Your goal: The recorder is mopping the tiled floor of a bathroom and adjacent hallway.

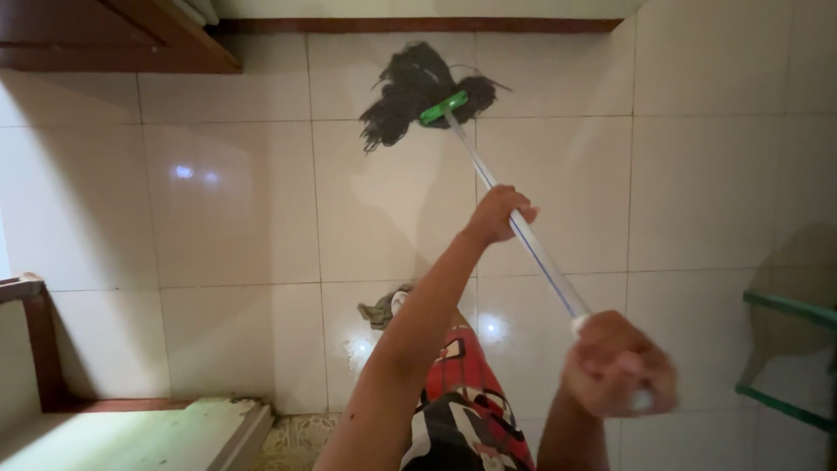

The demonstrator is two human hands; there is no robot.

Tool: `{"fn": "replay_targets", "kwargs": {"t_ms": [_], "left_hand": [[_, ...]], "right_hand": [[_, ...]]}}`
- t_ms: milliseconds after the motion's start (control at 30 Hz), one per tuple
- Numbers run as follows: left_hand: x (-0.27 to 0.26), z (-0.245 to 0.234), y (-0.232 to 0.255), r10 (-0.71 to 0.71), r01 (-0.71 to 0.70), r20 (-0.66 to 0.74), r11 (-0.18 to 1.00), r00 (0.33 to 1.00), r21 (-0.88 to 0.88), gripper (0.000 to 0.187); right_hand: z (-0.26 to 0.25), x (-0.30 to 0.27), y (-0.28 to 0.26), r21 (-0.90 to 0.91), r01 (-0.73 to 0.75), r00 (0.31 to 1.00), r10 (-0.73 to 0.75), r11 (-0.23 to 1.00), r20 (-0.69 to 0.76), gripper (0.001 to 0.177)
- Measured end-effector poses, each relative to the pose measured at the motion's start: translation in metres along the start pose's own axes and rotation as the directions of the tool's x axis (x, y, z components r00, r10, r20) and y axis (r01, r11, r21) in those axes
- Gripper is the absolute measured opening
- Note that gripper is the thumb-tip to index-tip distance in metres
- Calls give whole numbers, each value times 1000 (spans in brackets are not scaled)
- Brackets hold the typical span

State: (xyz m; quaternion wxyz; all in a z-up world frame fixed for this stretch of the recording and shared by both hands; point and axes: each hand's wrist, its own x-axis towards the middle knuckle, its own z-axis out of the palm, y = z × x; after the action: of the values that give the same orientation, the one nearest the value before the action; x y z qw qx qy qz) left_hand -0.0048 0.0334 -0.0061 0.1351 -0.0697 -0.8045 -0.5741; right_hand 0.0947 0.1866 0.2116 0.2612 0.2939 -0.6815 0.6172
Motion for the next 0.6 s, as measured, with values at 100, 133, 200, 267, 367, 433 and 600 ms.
{"fn": "replay_targets", "kwargs": {"t_ms": [100,133,200,267,367,433,600], "left_hand": [[-25,3,18,-122,106,89,980,989,167,36],[-34,3,22,-171,118,156,946,973,300,34],[-57,1,27,-223,109,227,897,948,428,33],[-81,-2,30,-375,134,326,809,868,573,32],[-112,-21,30,-609,283,338,698,717,658,44],[-133,-39,21,-638,337,280,669,718,662,40],[-205,-39,-76,-433,439,-138,742,891,507,15]], "right_hand": [[-34,3,-3,126,11,998,-3,992,-67,22],[-42,10,-9,118,-56,996,63,991,-57,8],[-52,19,-18,105,-122,990,129,987,-58,7],[-57,24,-20,118,-183,980,190,976,-54,10],[-61,-12,19,380,-215,945,290,900,-152,20],[-39,-24,39,455,-256,927,350,853,-135,12],[-24,-103,103,717,-526,631,775,458,-32,18]]}}
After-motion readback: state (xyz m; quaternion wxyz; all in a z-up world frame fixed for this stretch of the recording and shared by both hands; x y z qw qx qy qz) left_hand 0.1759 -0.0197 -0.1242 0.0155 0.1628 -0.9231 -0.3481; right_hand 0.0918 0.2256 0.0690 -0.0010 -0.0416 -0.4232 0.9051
